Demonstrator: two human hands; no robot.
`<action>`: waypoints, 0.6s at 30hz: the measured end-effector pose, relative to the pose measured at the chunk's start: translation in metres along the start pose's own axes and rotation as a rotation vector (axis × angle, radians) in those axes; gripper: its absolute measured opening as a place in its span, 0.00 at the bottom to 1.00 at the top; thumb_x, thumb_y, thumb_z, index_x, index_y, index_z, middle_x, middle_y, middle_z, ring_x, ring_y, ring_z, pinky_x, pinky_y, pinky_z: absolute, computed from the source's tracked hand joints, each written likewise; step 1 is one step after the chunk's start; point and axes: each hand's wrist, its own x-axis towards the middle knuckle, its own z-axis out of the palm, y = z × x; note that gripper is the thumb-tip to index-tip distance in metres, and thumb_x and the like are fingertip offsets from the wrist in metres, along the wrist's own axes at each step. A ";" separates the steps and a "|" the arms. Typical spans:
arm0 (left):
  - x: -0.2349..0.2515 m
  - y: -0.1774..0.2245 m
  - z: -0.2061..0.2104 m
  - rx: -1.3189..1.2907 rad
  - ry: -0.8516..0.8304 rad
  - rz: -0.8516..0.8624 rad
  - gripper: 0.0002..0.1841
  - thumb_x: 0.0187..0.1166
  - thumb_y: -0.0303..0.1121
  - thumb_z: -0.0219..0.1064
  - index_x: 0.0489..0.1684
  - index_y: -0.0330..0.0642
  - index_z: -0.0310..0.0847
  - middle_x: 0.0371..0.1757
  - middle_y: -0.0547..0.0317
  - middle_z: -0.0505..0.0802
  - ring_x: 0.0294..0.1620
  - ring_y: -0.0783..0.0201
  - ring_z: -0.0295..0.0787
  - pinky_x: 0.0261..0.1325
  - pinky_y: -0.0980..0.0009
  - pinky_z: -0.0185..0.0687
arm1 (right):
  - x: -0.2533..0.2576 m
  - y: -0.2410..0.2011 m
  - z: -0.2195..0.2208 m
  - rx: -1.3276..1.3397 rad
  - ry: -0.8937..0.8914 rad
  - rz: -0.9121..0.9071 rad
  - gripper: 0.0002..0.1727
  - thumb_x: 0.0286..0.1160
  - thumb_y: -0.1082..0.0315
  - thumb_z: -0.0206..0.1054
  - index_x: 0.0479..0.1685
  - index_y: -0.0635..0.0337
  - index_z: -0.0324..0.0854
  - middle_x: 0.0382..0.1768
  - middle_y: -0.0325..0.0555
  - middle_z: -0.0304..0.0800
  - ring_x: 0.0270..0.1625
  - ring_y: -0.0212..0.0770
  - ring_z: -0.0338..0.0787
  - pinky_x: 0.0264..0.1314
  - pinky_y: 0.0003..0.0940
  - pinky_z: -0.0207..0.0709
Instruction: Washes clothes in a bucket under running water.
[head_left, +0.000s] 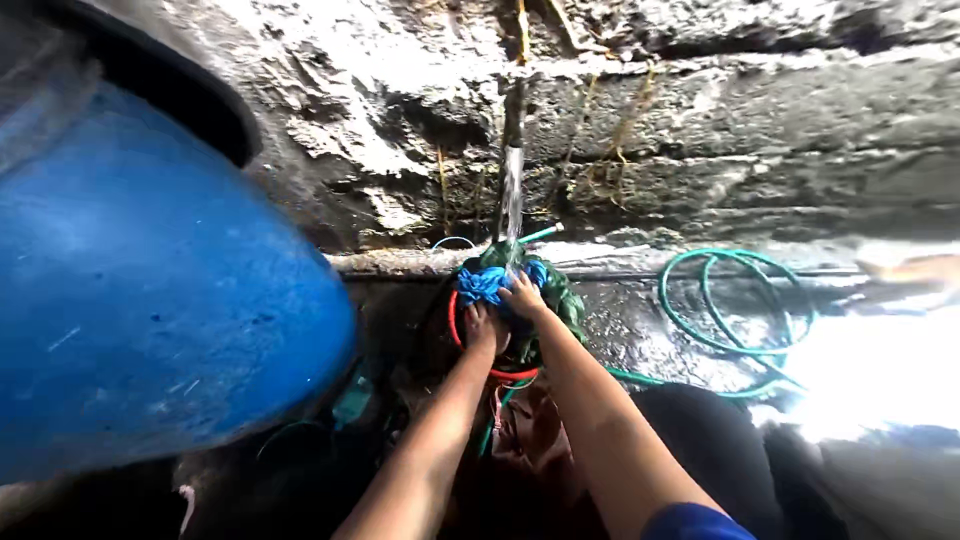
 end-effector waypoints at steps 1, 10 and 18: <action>0.002 0.000 0.002 -0.001 0.013 -0.002 0.44 0.79 0.55 0.63 0.91 0.36 0.57 0.92 0.28 0.56 0.93 0.30 0.43 0.92 0.38 0.41 | 0.002 0.002 -0.001 0.011 -0.008 -0.006 0.39 0.88 0.43 0.55 0.95 0.48 0.56 0.96 0.58 0.44 0.93 0.68 0.53 0.90 0.67 0.54; -0.005 -0.023 0.013 0.104 -0.095 -0.014 0.47 0.80 0.55 0.64 0.93 0.34 0.49 0.93 0.25 0.49 0.94 0.29 0.39 0.93 0.41 0.40 | -0.018 -0.005 0.019 0.022 -0.022 -0.029 0.38 0.87 0.45 0.57 0.96 0.41 0.54 0.96 0.56 0.41 0.93 0.70 0.53 0.88 0.70 0.55; -0.010 -0.033 -0.038 -0.297 -0.190 -0.016 0.37 0.78 0.45 0.71 0.83 0.28 0.66 0.86 0.29 0.67 0.89 0.36 0.60 0.87 0.40 0.60 | -0.029 0.000 -0.005 0.050 0.001 -0.102 0.27 0.83 0.55 0.65 0.81 0.51 0.77 0.86 0.59 0.68 0.88 0.63 0.66 0.88 0.64 0.60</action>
